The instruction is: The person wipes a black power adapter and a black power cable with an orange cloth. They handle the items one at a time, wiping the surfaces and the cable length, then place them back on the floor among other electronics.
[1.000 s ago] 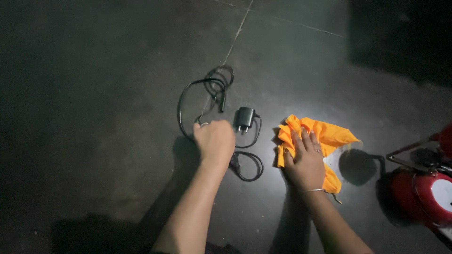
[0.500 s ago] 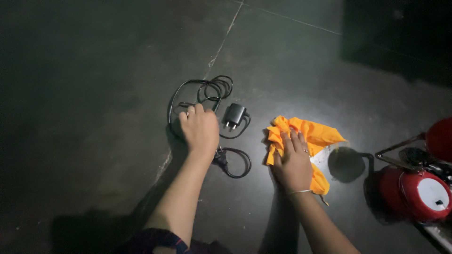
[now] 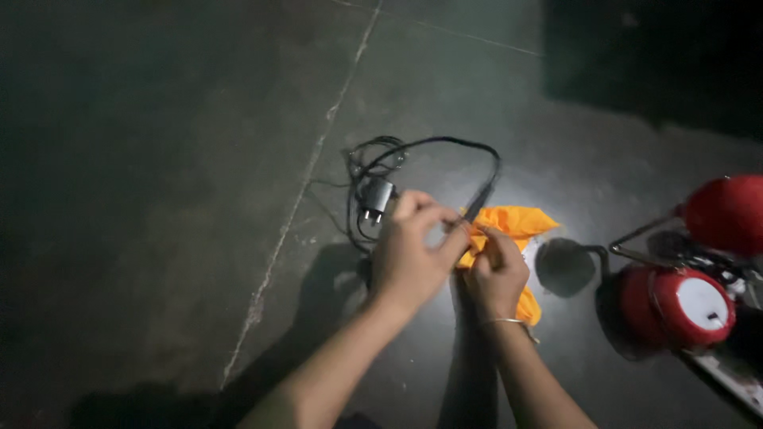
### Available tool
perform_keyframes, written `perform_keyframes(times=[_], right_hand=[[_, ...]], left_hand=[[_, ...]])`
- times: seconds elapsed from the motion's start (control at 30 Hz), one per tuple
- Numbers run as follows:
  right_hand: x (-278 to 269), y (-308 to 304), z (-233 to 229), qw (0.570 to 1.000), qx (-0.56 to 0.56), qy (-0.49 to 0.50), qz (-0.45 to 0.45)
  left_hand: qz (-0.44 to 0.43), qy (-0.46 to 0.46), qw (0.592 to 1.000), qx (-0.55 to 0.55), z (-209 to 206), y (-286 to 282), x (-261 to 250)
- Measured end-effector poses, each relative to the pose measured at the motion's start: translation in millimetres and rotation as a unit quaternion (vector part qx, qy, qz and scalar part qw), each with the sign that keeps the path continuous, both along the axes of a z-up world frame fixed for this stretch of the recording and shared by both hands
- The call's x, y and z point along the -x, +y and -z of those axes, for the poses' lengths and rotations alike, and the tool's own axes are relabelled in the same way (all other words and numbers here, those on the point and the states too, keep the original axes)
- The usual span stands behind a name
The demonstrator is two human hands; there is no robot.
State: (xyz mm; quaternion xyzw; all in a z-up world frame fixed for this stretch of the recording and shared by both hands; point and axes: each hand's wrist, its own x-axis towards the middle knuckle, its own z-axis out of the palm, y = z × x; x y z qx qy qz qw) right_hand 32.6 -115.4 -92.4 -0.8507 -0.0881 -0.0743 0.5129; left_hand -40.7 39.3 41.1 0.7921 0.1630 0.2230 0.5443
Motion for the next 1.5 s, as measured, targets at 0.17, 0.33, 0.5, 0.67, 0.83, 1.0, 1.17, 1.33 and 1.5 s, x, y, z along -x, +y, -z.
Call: perform_keyframes(times=[0.17,0.33,0.5,0.67,0.83,1.0,1.17,1.33,1.5], right_hand=[[4.2,-17.9,-31.4,0.884,-0.41,0.219,0.044],[24.3,-30.5,-99.9,0.835,-0.448,0.319,0.03],[13.0,-41.2,-107.5,0.926,-0.282,0.251,0.035],[-1.8,-49.0,-67.8,0.995,0.0,0.081,0.055],[-0.7,-27.7,-45.3,0.984,0.134,-0.103,0.065],[6.5,9.2,-35.7,0.954,0.265,-0.138,-0.032],[17.1,22.0,-21.8,0.927,0.33,-0.17,-0.055],[19.8,23.0,-26.8,0.926,0.322,-0.19,-0.06],[18.4,23.9,-28.5,0.922,0.337,-0.179,-0.062]], left_hand=[[0.079,0.015,0.982,-0.173,5.3,-28.1,12.1],[0.149,0.041,0.95,-0.272,13.2,-35.0,22.7],[0.039,0.152,0.95,-0.271,28.0,22.6,8.0],[0.006,0.162,0.904,-0.397,60.7,42.2,1.2],[-0.042,0.129,0.85,-0.509,68.6,42.9,-9.4],[0.021,0.264,0.836,-0.48,51.8,45.1,-9.0],[0.029,0.274,0.853,-0.443,46.3,47.9,-9.3],[-0.002,0.235,0.871,-0.431,42.3,57.3,-10.5],[-0.165,0.2,0.821,-0.509,36.7,99.6,-2.4]])
